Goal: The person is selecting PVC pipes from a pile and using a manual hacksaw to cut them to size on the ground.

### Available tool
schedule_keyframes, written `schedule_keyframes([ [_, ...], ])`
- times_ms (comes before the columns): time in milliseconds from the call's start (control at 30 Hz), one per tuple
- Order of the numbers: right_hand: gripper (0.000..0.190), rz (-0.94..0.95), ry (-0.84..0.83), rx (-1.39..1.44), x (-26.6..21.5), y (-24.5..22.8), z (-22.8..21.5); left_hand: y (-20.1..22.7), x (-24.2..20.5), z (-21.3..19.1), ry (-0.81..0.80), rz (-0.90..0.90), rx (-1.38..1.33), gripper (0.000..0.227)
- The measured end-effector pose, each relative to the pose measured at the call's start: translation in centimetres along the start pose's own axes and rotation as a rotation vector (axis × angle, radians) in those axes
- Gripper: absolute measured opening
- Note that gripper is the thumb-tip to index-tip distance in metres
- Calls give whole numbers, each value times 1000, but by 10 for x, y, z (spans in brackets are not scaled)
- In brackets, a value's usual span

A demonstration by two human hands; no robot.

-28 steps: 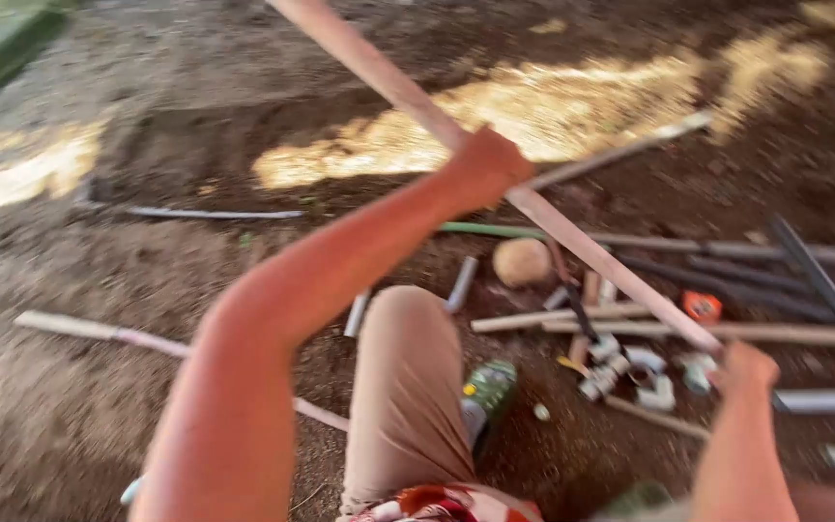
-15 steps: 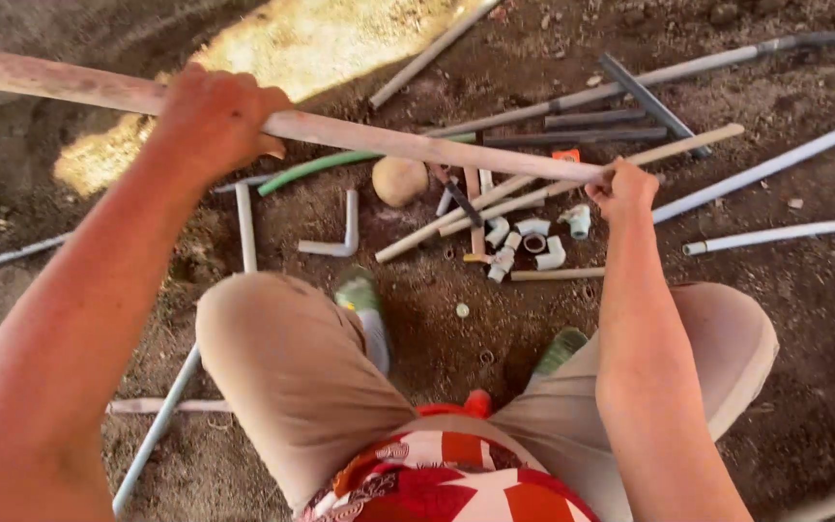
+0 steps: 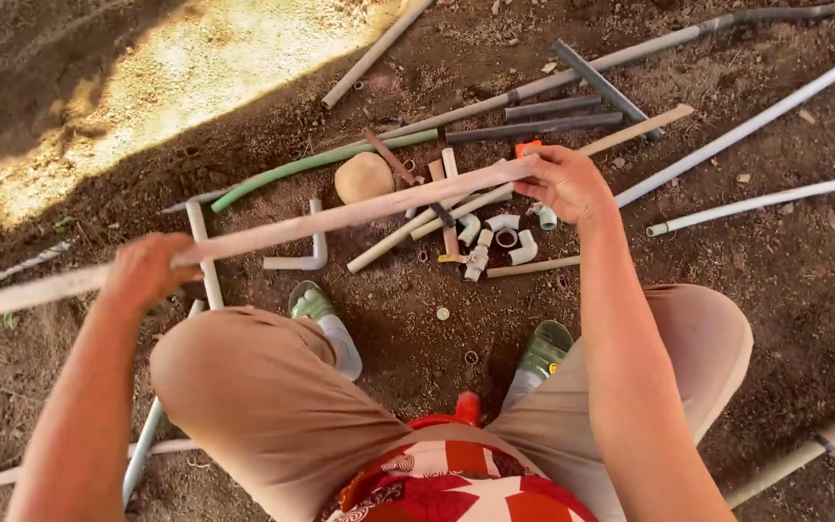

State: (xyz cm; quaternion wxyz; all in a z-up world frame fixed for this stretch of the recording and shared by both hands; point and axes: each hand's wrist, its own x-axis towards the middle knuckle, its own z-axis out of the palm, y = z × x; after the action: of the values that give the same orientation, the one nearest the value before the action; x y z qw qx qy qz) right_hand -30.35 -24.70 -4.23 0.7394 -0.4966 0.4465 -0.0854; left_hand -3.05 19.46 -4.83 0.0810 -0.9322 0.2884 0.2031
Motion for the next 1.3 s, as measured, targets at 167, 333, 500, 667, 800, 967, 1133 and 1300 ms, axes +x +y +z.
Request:
schedule_keyframes([
  [167,26,-93,-414,21,8,6,21,-72,23,87,158,-67,-73,18],
  [333,32,-178,-540,-128,8,13,59,-118,36,118,200,-222,69,37],
  [500,28,-149,-451,-358,3,28,103,-94,37,79,35,-433,-9,48],
  [667,40,-63,-312,-476,47,89,116,27,33,-26,-298,-171,-142,46],
  [800,40,-61,-304,-410,47,82,118,92,46,-59,-226,11,-41,45],
  [967,40,-208,-361,-110,45,95,122,181,58,-53,91,580,-63,76],
  [1133,32,-319,-393,-278,37,83,115,231,81,-12,-198,495,-302,58],
  [1300,29,-248,-229,-348,75,85,72,232,87,-20,-165,585,-369,49],
])
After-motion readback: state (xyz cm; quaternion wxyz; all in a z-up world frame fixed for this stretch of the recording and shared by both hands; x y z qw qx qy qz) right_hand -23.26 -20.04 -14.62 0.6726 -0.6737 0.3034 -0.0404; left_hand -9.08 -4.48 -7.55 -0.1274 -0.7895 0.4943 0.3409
